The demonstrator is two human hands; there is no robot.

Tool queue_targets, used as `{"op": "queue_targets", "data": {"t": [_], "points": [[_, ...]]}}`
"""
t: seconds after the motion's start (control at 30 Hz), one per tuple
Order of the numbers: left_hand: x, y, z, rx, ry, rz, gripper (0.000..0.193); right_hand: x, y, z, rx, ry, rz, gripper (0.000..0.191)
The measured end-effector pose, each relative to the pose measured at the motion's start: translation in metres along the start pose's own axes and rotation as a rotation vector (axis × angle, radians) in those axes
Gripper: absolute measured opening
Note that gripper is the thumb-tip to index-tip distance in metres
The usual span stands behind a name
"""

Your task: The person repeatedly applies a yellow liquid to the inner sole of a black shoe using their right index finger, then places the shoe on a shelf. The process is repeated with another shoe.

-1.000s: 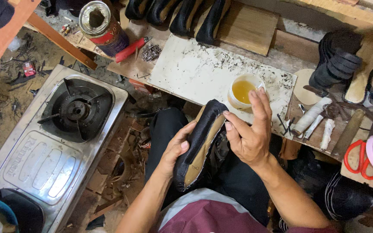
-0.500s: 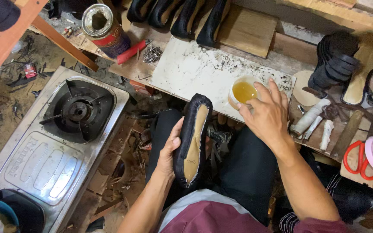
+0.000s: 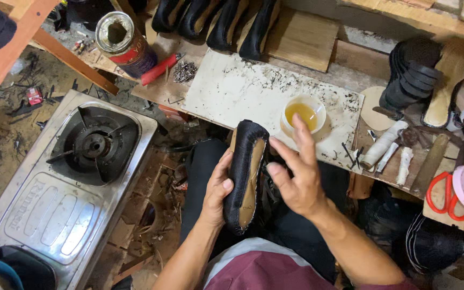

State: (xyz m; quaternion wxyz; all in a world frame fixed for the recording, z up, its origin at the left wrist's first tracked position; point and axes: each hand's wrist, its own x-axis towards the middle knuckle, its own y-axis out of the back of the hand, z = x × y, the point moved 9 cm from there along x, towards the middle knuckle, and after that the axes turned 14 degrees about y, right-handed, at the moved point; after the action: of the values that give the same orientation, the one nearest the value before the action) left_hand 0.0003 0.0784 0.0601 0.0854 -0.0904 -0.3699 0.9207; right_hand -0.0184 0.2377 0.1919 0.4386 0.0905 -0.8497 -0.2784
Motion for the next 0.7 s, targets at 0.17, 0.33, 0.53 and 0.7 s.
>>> {"op": "queue_targets", "data": {"t": [0.17,0.33,0.53,0.7], "points": [[-0.003,-0.004,-0.001,0.007,-0.041,-0.057,0.075,0.002,-0.016,-0.012,-0.003,0.035,-0.044,0.055],[-0.004,-0.003,-0.002,0.053,-0.039,-0.04,0.075,0.006,-0.02,-0.011,-0.237,0.049,-0.076,0.053],[-0.004,-0.005,0.0,0.059,-0.035,-0.033,0.076,0.003,-0.012,-0.013,-0.271,0.047,-0.008,0.042],[-0.005,-0.011,0.001,0.055,-0.02,-0.049,0.076,0.004,-0.011,-0.013,-0.272,0.051,-0.006,0.042]]}}
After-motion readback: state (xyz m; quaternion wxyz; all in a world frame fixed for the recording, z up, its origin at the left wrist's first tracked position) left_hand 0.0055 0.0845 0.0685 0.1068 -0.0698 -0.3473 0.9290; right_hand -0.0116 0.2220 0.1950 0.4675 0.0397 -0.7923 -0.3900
